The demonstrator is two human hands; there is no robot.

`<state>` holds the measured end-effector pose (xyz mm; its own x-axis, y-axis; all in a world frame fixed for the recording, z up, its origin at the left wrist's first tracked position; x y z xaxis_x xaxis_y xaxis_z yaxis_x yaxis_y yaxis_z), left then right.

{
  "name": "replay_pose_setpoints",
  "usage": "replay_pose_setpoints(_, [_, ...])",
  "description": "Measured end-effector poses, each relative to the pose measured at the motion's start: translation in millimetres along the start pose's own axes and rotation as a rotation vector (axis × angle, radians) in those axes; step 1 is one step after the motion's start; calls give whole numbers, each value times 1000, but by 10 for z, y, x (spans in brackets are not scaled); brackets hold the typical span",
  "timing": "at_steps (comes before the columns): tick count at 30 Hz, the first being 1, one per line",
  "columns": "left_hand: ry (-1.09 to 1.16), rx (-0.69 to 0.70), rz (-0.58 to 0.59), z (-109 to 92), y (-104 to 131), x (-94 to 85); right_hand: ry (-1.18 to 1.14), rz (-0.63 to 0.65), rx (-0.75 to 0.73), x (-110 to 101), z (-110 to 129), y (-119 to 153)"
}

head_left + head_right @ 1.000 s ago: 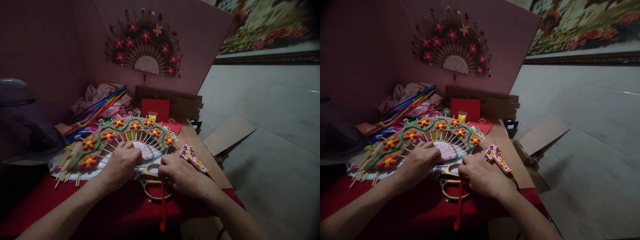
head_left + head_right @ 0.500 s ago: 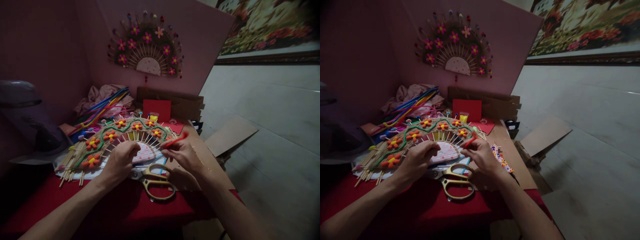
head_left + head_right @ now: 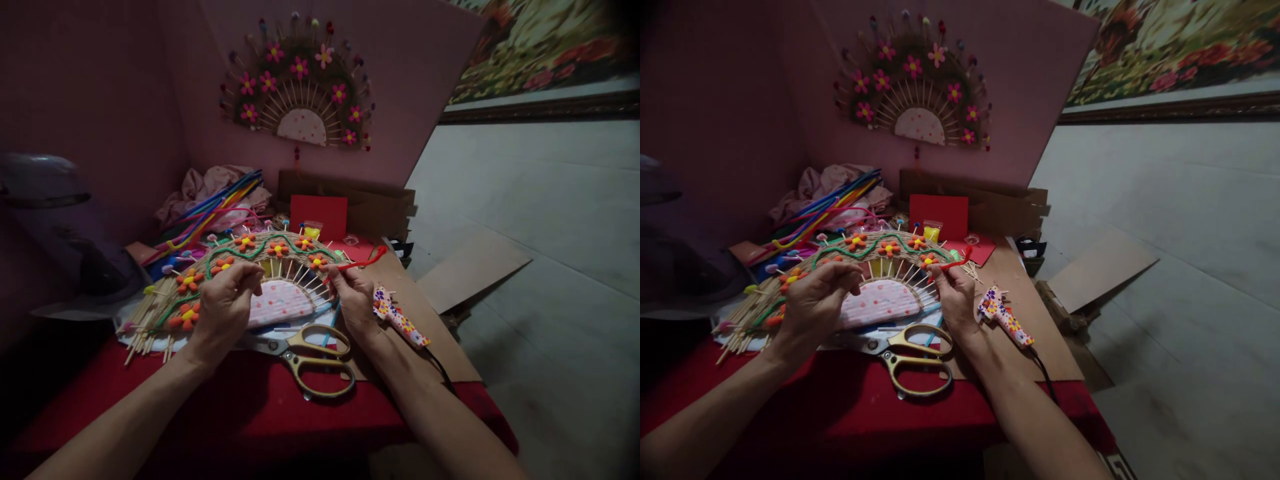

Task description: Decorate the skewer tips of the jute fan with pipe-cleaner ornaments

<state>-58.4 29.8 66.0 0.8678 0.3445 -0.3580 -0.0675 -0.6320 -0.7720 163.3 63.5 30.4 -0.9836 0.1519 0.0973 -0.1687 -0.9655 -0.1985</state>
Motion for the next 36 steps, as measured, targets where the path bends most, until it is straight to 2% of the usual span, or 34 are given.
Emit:
replay_pose_setpoints(3, [-98, 45, 101, -78, -2, 59, -1, 27, -44, 29, 59, 73])
replay_pose_setpoints(6, [-161, 153, 224, -180, -1, 173, -6, 46, -53, 61, 66, 96])
replay_pose_setpoints(10, [-199, 282, 460, -235, 39, 359, 27, 30, -56, 42, 19, 98])
replay_pose_setpoints(13, [-286, 286, 614, -208, 91, 441, 86, 25, -48, 41, -13, 106])
replay_pose_setpoints(15, [-330, 286, 678, -210, 126, 475, 79, 25, -29, 46, -22, 110])
replay_pose_setpoints(20, [-347, 332, 674, -260, 169, 529, -114, -40, 13, -51, 43, 99])
replay_pose_setpoints(24, [-292, 341, 600, -239, 172, 562, -149, -121, -47, -168, 152, 112])
replay_pose_setpoints(26, [-192, 270, 519, -216, 142, 551, -132, -45, -54, -102, 156, 123])
replay_pose_setpoints(29, [40, 112, 429, -225, 92, 562, -79, 135, -21, 94, 97, 160])
replay_pose_setpoints(32, [232, -8, 489, -329, 67, 669, -51, 204, -25, 186, 78, 194])
replay_pose_setpoints(36, [330, -159, 527, -411, 18, 730, -47, 197, -43, 168, 106, 184])
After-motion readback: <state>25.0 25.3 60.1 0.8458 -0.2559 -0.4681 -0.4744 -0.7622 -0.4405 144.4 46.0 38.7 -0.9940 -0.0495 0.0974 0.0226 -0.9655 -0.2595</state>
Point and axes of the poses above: each hand's wrist, its own y-axis away from the middle knuckle, its own x-axis out of the palm, z = x × y, the point moved 8 cm from there along -y, towards the middle knuckle, and after that the axes turned 13 degrees about x, right-handed, at the moved point
